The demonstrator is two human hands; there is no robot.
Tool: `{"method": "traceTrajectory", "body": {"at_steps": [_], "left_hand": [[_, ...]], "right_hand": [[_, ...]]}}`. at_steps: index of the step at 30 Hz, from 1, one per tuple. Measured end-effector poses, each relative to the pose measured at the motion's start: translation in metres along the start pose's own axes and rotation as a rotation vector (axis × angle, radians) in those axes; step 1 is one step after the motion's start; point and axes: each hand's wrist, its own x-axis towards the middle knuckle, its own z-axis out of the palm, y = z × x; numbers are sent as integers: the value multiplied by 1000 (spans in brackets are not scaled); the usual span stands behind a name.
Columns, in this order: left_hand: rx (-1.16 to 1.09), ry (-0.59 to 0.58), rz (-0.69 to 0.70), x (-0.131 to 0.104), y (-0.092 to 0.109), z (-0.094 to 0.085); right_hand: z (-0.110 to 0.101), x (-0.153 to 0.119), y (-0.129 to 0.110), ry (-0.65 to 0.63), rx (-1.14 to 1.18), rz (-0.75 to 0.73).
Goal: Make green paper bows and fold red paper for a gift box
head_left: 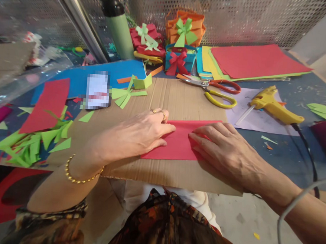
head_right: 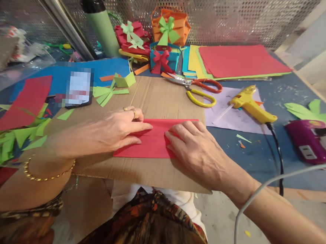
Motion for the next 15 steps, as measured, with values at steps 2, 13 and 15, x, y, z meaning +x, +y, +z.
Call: {"method": "traceTrajectory", "body": {"at_steps": [2, 13, 15], "left_hand": [[18, 8, 9, 0, 0, 1], [-10, 42, 47, -2, -5, 4], [-21, 32, 45, -1, -6, 4]], "right_hand": [[1, -1, 0, -1, 37, 42], [-10, -11, 25, 392, 62, 436], [-11, -12, 28, 372, 61, 398]]}}
